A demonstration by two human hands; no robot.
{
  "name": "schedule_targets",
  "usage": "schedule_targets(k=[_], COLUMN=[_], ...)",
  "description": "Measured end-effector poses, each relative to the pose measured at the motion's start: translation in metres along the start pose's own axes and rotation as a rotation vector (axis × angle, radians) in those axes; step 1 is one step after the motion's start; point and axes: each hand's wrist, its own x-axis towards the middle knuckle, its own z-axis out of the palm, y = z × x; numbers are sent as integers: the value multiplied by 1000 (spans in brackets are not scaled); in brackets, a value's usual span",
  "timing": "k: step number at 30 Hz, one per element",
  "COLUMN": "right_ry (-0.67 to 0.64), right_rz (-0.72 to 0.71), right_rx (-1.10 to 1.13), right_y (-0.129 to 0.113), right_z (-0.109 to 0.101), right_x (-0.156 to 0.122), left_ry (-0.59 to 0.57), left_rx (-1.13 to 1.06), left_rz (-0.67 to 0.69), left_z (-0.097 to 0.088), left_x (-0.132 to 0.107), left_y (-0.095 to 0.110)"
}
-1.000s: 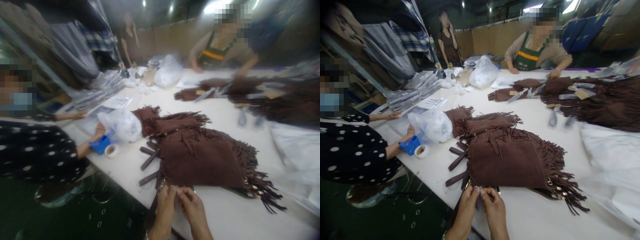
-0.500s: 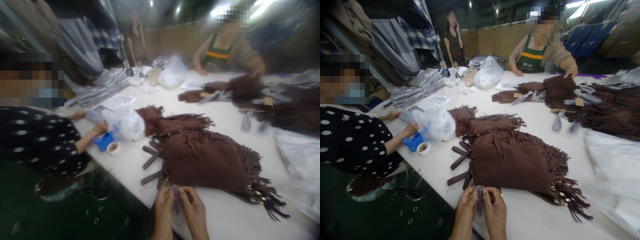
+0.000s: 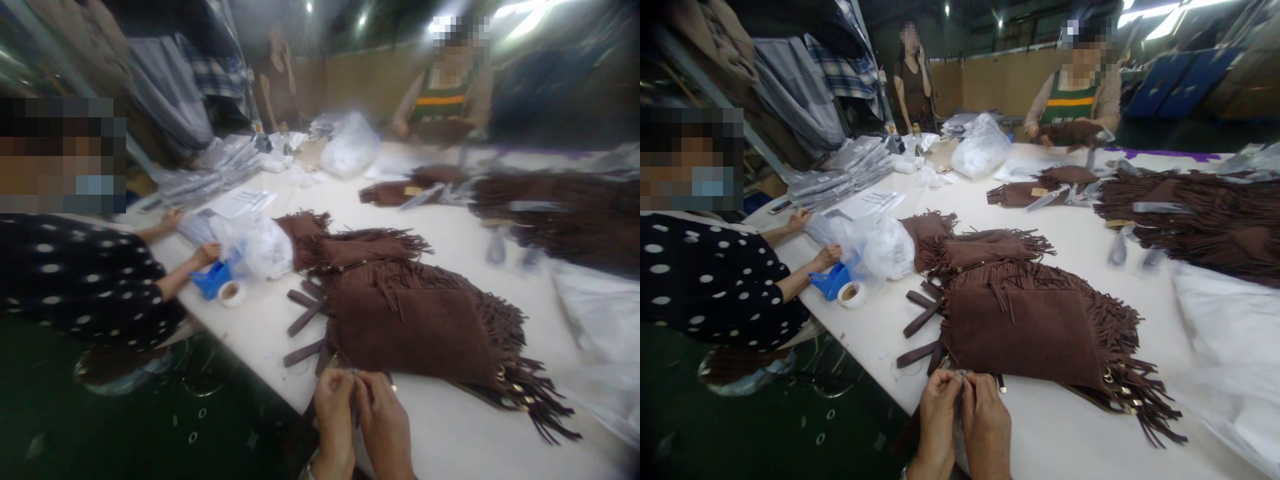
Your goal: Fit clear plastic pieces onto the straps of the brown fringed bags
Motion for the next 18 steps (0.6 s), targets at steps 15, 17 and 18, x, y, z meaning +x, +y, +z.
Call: schedule_targets(k=[15,17,18], right_ry=[-122,-148,-154], right_rz=[-144,-101,-69], right_rx=[177,252,283], right_y=[15,11,9], right_z=[-10,-17,-21], right_x=[-2,3,5], left_ry=[-198,-222,-233], left_rx=[52,-66,-94], left_rz=[-78,-165,-195], left_z=[-13,-14,-14], left_x=[5,9,9], left_y=[15,20,23])
